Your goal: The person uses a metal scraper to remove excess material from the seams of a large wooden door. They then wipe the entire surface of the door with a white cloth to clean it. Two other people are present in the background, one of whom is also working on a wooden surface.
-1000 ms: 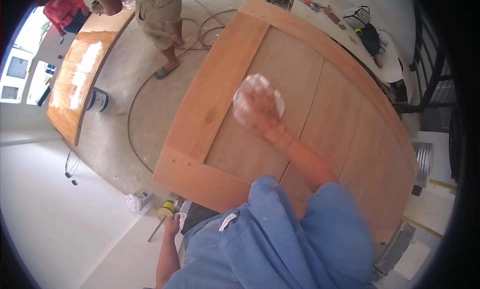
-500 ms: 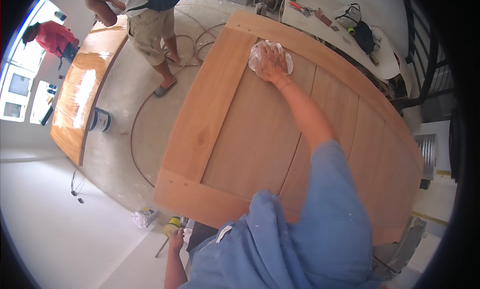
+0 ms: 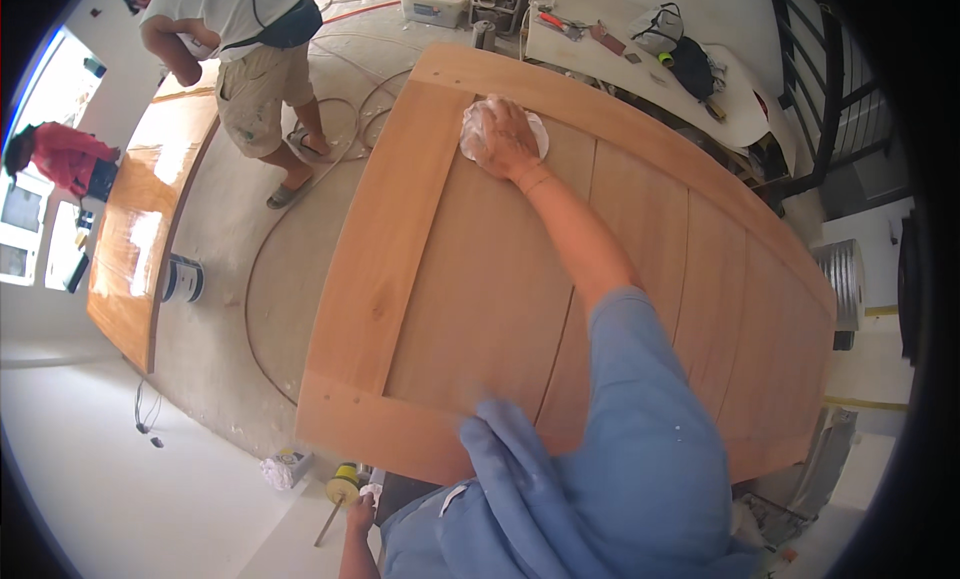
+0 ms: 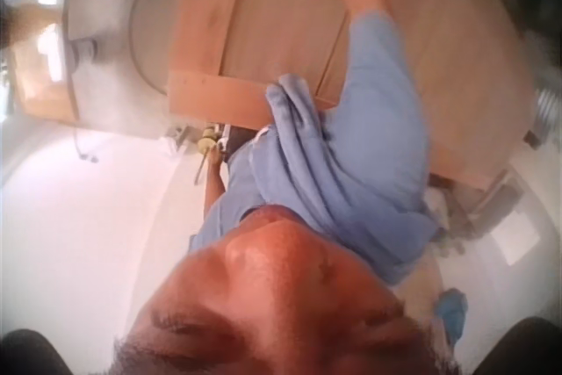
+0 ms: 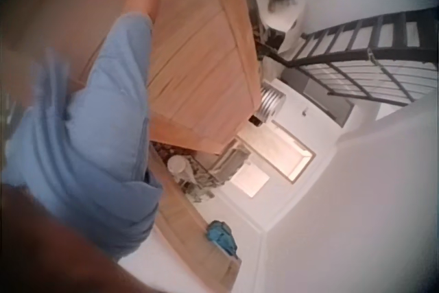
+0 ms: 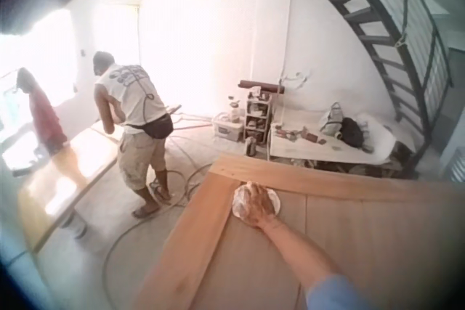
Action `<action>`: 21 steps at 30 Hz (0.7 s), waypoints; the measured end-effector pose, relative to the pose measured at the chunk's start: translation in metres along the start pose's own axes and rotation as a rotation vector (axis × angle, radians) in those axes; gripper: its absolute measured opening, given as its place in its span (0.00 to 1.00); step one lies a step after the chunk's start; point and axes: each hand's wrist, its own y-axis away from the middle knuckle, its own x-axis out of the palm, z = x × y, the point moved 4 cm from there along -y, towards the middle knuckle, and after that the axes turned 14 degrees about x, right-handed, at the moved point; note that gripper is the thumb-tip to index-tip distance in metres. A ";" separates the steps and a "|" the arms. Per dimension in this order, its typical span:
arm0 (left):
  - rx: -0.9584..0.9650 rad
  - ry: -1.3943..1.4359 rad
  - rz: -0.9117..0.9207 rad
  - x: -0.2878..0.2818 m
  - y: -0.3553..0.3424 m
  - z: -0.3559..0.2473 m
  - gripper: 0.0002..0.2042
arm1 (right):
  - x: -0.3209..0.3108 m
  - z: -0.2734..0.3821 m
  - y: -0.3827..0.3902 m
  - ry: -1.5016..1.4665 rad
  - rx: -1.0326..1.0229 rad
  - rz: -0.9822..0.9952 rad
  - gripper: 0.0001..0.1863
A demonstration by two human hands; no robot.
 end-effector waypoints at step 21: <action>0.141 -0.108 0.095 0.000 -0.033 0.000 0.25 | -0.022 -0.082 0.073 0.054 0.387 -0.074 0.33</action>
